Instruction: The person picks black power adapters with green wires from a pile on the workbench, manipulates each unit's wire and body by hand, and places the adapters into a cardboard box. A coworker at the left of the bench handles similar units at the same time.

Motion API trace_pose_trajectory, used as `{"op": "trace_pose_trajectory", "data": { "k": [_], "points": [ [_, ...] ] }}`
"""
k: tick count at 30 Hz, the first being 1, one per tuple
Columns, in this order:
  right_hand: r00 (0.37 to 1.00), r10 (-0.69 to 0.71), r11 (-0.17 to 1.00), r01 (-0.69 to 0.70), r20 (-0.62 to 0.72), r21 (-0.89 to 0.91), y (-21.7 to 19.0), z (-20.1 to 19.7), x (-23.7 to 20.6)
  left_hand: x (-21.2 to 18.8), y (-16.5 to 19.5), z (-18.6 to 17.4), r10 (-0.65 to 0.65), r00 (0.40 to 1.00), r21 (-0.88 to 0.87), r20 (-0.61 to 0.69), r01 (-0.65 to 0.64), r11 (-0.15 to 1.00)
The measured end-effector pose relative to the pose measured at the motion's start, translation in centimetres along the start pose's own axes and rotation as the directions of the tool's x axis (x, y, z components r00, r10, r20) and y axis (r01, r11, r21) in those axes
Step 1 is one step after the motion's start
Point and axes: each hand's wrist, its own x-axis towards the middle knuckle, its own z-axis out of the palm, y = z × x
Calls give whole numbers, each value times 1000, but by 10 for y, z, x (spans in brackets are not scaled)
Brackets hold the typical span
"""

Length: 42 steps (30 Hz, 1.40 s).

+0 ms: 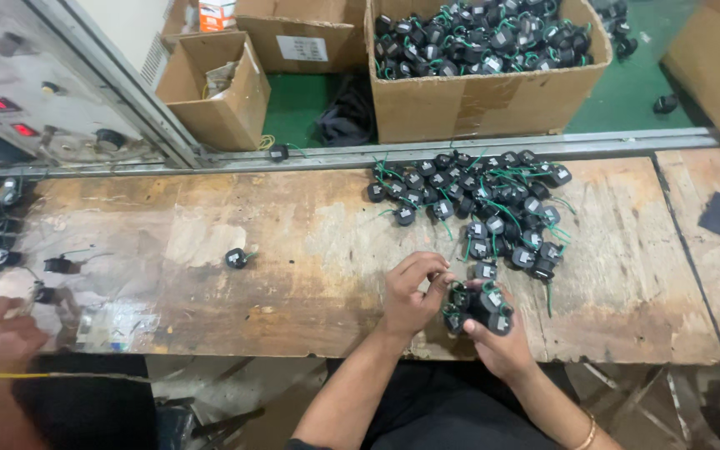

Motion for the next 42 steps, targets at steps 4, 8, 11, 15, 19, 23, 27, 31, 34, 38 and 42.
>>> {"op": "trace_pose_trajectory", "data": {
  "k": [4, 8, 11, 15, 19, 23, 27, 31, 34, 38, 42],
  "points": [
    [958, -273, 828, 280, 86, -485, -24, 24, 6, 8, -3, -10, 40, 995, 5, -90, -40, 999],
    [818, -542, 734, 573, 194, -365, -71, 38, 43, 8, -4, -16, -24, 989, -32, -148, 20, 999],
    [681, -712, 688, 725, 170, -22, -108, 48, 124, 2, -2, -17, -17, 992, 23, -129, 20, 1000],
    [777, -615, 759, 630, 135, -167, -169, 69, 263, 0, 1, -15, 3, 987, -12, -160, -5, 1000],
    [937, -201, 727, 339, 287, -597, -197, 91, 325, 7, 5, -13, -11, 981, -13, -192, 9, 1000],
    [943, -183, 763, 315, 279, -564, -165, 87, 300, 15, -1, -15, -26, 984, -59, -174, 16, 998],
    [920, -48, 819, 259, 389, -512, -115, 76, 214, 16, -14, -18, -31, 989, -45, -145, 25, 999],
    [881, 43, 804, 249, 471, -540, -87, 58, 133, 16, -21, -21, -62, 991, -24, -119, 60, 998],
    [907, -64, 823, 284, 416, -492, -65, 32, 73, 14, -18, -14, -139, 984, 40, -112, 144, 989],
    [984, -27, 824, 123, 178, -554, -39, -1, 21, 6, -8, -2, -218, 973, 136, -78, 227, 964],
    [975, -108, 616, 219, 195, -757, -28, -14, -10, 2, 0, 19, -173, 984, 355, 32, 151, 923]
  ]
}}
